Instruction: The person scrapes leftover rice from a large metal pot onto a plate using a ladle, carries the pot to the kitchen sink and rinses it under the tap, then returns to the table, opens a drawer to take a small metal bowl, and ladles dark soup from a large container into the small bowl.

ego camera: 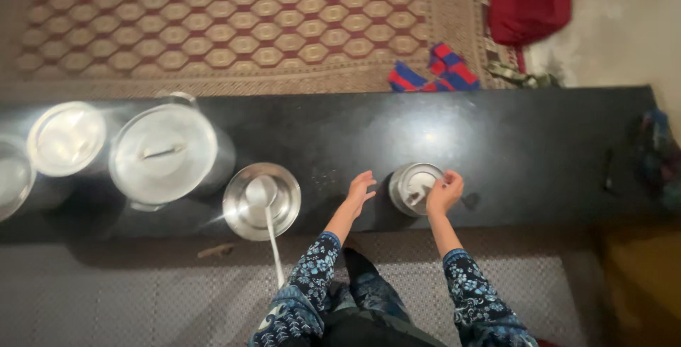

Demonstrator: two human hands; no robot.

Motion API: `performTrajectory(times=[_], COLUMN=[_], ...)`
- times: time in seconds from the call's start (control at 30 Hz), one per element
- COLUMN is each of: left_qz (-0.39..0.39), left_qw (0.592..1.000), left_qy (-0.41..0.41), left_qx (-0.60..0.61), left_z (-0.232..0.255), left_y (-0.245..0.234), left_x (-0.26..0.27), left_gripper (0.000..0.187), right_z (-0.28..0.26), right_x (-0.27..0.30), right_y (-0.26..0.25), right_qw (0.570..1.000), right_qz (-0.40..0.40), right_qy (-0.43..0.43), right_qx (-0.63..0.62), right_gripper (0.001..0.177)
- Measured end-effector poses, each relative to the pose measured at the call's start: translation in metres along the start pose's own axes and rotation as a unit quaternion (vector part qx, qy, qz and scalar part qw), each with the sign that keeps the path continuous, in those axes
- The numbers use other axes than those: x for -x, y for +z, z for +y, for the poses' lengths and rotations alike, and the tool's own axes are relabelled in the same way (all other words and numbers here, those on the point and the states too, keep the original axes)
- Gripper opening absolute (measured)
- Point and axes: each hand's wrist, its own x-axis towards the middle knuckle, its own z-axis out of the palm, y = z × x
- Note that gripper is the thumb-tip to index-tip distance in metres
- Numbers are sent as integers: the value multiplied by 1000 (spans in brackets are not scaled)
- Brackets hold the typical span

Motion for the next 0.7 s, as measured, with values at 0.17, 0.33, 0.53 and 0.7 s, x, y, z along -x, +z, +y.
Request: performTrajectory(times=[0.17,0.33,0.53,0.7], left_qz=[21,170,273,296], left_qw=[994,972,925,919], left_qy=[71,158,247,228], left_qx=[86,43,99,127], left_z=[13,11,21,33], left_y=[-92,-219,-379,-455], left_x=[42,109,205,252], left_gripper=[49,36,31,32], right_z=[-59,-106,-172,-221], right_x=[63,179,336,415], right_y=[54,94,127,151], right_qw=[984,964,915,889], right_qz=[-118,-219,-324,-384], right_qy=[-30,-35,68,65], right_qx=[-127,-149,-231,-242], right_gripper=[28,26,24,27])
